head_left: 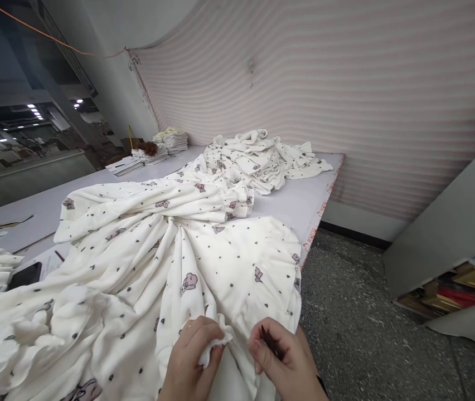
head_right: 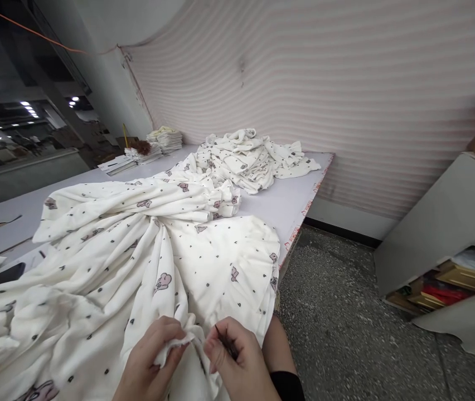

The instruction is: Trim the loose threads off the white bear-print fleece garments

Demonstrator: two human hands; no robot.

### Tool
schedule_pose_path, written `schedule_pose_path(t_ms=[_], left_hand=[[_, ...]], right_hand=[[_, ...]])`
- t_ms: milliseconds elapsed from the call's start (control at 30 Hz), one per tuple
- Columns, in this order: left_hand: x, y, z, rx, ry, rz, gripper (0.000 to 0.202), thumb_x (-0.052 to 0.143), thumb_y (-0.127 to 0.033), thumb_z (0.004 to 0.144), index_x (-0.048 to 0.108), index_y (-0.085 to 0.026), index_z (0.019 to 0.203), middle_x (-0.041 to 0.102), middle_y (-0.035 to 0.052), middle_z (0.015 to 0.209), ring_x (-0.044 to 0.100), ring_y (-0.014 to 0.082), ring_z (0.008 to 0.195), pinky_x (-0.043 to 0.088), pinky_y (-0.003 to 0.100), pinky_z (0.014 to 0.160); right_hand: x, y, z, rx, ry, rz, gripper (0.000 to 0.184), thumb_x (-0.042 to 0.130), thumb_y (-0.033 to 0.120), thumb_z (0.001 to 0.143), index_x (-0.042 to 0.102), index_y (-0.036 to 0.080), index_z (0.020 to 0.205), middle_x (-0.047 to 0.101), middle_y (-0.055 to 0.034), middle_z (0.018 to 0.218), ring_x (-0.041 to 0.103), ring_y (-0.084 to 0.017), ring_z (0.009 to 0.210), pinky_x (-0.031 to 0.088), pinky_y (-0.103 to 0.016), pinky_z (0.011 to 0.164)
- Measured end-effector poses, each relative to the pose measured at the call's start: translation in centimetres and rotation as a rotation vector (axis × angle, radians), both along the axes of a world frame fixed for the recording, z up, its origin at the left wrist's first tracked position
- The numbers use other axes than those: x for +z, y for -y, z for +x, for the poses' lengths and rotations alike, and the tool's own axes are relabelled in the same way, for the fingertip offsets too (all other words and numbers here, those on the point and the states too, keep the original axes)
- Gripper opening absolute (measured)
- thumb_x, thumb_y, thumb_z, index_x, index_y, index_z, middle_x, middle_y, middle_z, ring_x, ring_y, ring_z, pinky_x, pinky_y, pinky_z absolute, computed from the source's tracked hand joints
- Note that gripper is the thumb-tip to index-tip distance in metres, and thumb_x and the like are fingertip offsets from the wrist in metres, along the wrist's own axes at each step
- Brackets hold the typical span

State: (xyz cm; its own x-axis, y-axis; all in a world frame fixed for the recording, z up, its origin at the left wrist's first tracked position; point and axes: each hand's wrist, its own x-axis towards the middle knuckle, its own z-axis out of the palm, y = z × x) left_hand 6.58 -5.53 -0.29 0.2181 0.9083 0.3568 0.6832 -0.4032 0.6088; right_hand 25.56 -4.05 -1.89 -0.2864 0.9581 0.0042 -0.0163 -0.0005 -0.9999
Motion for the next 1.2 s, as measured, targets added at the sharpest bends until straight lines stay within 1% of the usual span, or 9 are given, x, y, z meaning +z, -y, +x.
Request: schedule_pose_path(t_ms=[100, 167, 333, 533, 733, 833, 1000, 1133, 1200], left_hand=[[-0.1, 0.2, -0.4, -0.014, -0.006, 0.035, 0.013, 0.051, -0.011, 0.085, 0.051, -0.024, 0.088, 0.062, 0.0027, 0.081, 0.059, 0.0177, 0.075, 0.047, 0.027, 0.068], [-0.1, 0.3, -0.4, 0.000, 0.002, 0.032, 0.012, 0.051, -0.012, 0.086, 0.049, -0.024, 0.085, 0.061, 0.0026, 0.081, 0.059, 0.0174, 0.075, 0.047, 0.027, 0.068], [0.1, 0.3, -0.3, -0.020, -0.016, 0.041, 0.014, 0.050, -0.010, 0.086, 0.049, -0.024, 0.083, 0.062, 0.0032, 0.082, 0.060, 0.0173, 0.077, 0.048, 0.027, 0.069], [0.2, 0.2, -0.5, -0.033, 0.027, 0.006, 0.014, 0.051, -0.010, 0.085, 0.050, -0.023, 0.083, 0.063, 0.0029, 0.083, 0.060, 0.0170, 0.079, 0.048, 0.027, 0.071], [0.2, 0.1, -0.3, 0.046, 0.242, -0.129, 0.012, 0.054, -0.020, 0.086, 0.049, -0.023, 0.075, 0.063, 0.0033, 0.079, 0.060, 0.0178, 0.074, 0.049, 0.026, 0.068], [0.2, 0.1, -0.3, 0.025, 0.210, -0.111, 0.009, 0.054, -0.019, 0.085, 0.051, -0.022, 0.077, 0.063, 0.0037, 0.080, 0.061, 0.0184, 0.076, 0.049, 0.027, 0.070], [0.3, 0.1, -0.5, 0.016, 0.160, -0.106, 0.010, 0.055, -0.017, 0.084, 0.052, -0.023, 0.076, 0.064, 0.0028, 0.081, 0.061, 0.0182, 0.078, 0.049, 0.027, 0.071], [0.6, 0.1, -0.4, 0.036, 0.218, -0.193, 0.009, 0.056, -0.022, 0.084, 0.052, -0.022, 0.076, 0.063, 0.0022, 0.080, 0.060, 0.0180, 0.077, 0.047, 0.026, 0.072], [0.8, -0.1, -0.4, 0.093, 0.260, -0.283, 0.014, 0.058, -0.030, 0.084, 0.053, -0.021, 0.075, 0.060, 0.0009, 0.075, 0.057, 0.0167, 0.071, 0.045, 0.024, 0.066]], right_hand=[[-0.3, 0.5, 0.9, 0.029, 0.127, 0.110, 0.017, 0.064, 0.034, 0.080, 0.067, 0.018, 0.087, 0.062, -0.0016, 0.074, 0.060, -0.017, 0.069, 0.047, -0.023, 0.063], [-0.4, 0.6, 0.9, 0.039, 0.184, 0.211, 0.022, 0.064, 0.028, 0.080, 0.069, 0.021, 0.100, 0.066, -0.0039, 0.085, 0.064, -0.019, 0.079, 0.049, -0.025, 0.069], [0.0, 0.5, -0.5, 0.040, 0.215, 0.313, 0.025, 0.061, 0.024, 0.083, 0.070, 0.020, 0.105, 0.069, -0.0055, 0.087, 0.067, -0.018, 0.079, 0.050, -0.024, 0.068], [0.0, 0.0, -1.2, 0.035, 0.194, 0.302, 0.020, 0.059, 0.026, 0.086, 0.073, 0.020, 0.100, 0.070, -0.0052, 0.083, 0.067, -0.018, 0.078, 0.050, -0.024, 0.068], [-0.2, -0.1, -0.6, 0.037, 0.213, 0.268, 0.025, 0.064, 0.025, 0.082, 0.071, 0.022, 0.106, 0.068, -0.0042, 0.084, 0.065, -0.019, 0.078, 0.049, -0.024, 0.067], [-0.1, -0.1, -0.7, 0.065, 0.199, 0.282, 0.027, 0.066, 0.025, 0.081, 0.071, 0.021, 0.107, 0.069, -0.0050, 0.086, 0.065, -0.019, 0.079, 0.049, -0.025, 0.068], [0.2, -0.3, -1.1, 0.047, 0.222, 0.291, 0.020, 0.061, 0.027, 0.085, 0.074, 0.020, 0.099, 0.069, -0.0046, 0.080, 0.065, -0.018, 0.075, 0.048, -0.024, 0.064], [0.2, -0.5, -1.1, 0.050, 0.186, 0.284, 0.021, 0.062, 0.027, 0.085, 0.073, 0.020, 0.100, 0.069, -0.0050, 0.082, 0.065, -0.019, 0.077, 0.049, -0.025, 0.067], [0.1, -0.5, -1.0, 0.022, 0.203, 0.255, 0.020, 0.059, 0.027, 0.086, 0.073, 0.021, 0.098, 0.069, -0.0047, 0.081, 0.065, -0.019, 0.077, 0.049, -0.025, 0.067]])
